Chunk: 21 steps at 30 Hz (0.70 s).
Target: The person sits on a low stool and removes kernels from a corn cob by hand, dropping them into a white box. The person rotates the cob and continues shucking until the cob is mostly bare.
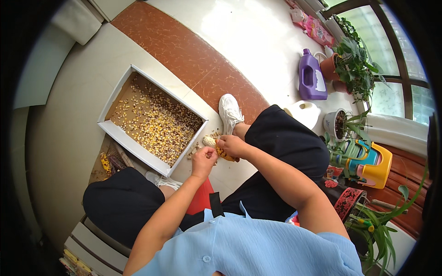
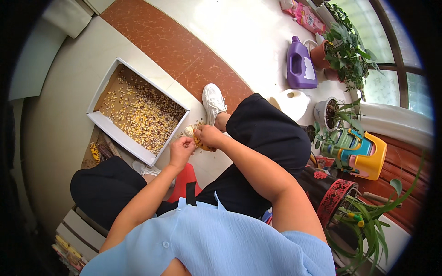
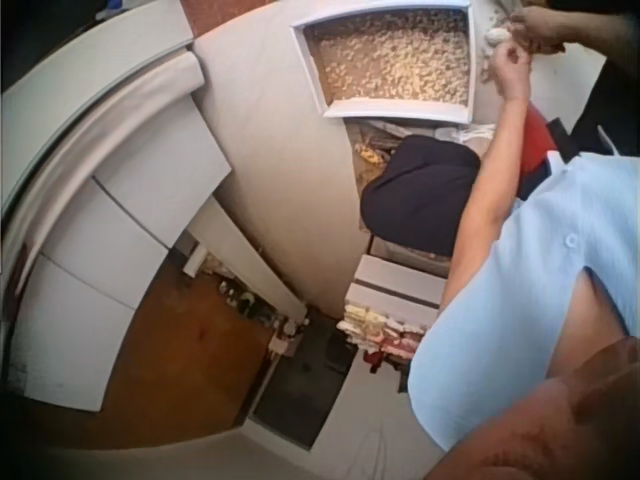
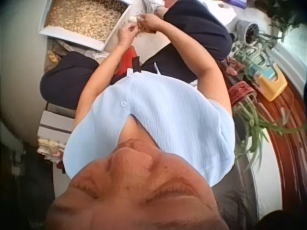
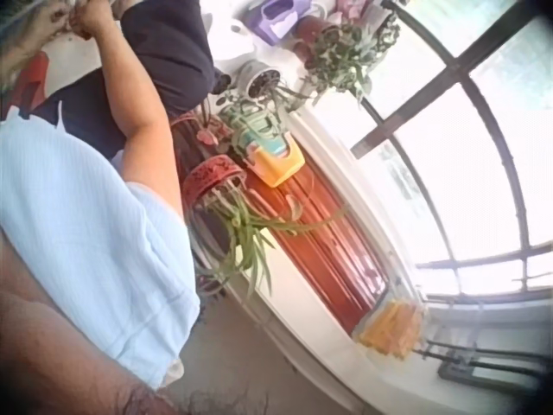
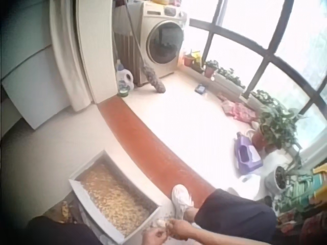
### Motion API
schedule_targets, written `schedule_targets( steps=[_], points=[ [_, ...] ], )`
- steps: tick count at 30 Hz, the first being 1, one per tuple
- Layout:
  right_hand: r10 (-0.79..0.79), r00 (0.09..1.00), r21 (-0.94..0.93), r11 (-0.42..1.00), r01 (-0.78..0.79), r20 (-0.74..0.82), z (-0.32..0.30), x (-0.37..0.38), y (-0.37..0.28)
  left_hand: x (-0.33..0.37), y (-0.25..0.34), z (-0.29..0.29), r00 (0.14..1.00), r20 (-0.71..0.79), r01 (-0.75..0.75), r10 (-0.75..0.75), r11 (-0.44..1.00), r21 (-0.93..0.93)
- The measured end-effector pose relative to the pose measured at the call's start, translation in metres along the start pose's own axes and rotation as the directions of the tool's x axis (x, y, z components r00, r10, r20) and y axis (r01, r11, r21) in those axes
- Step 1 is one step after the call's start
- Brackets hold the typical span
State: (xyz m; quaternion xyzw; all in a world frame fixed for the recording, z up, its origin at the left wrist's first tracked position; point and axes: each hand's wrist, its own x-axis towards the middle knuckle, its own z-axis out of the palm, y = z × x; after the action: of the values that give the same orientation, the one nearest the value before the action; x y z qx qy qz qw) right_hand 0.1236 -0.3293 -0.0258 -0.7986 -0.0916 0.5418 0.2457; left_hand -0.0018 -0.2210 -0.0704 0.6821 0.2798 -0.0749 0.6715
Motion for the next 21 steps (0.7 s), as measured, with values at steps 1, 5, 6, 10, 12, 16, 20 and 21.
schedule_targets(
  steps=[1,5,6,10,12,16,20,21],
  points=[
    [0.054,0.998,0.074,0.996,-0.056,0.033,-0.005,-0.002,-0.002,0.001,-0.008,0.002,0.995,-0.021,0.099,-0.102,0.989,-0.110],
    [-0.084,0.954,0.600,0.793,-0.111,0.288,-0.027,-0.006,-0.010,0.003,-0.042,-0.016,0.947,0.077,0.319,-0.311,0.940,-0.119],
    [-0.106,0.948,0.646,0.754,-0.119,0.299,-0.029,-0.009,-0.015,0.004,-0.051,-0.025,0.938,0.134,0.324,-0.320,0.946,-0.010],
    [-0.227,0.912,0.749,0.651,-0.119,0.342,-0.031,-0.018,-0.037,0.008,-0.060,-0.031,0.959,0.118,0.227,-0.259,0.946,0.233],
    [-0.261,0.911,0.773,0.627,-0.092,0.320,-0.027,-0.021,-0.045,0.010,-0.077,-0.027,0.997,0.046,0.044,-0.061,0.950,0.308],
    [-0.282,0.902,0.777,0.623,-0.087,0.327,-0.022,-0.014,-0.044,0.011,-0.082,-0.028,0.925,0.032,-0.340,0.377,0.791,0.509],
    [-0.290,0.911,0.774,0.631,-0.048,0.293,-0.015,-0.011,-0.044,0.006,-0.066,-0.036,0.997,0.050,-0.070,0.053,0.872,0.484],
    [-0.290,0.916,0.774,0.633,-0.032,0.276,-0.012,-0.005,-0.038,0.008,-0.053,-0.033,1.000,-0.018,-0.007,0.019,0.855,0.518]
  ],
)
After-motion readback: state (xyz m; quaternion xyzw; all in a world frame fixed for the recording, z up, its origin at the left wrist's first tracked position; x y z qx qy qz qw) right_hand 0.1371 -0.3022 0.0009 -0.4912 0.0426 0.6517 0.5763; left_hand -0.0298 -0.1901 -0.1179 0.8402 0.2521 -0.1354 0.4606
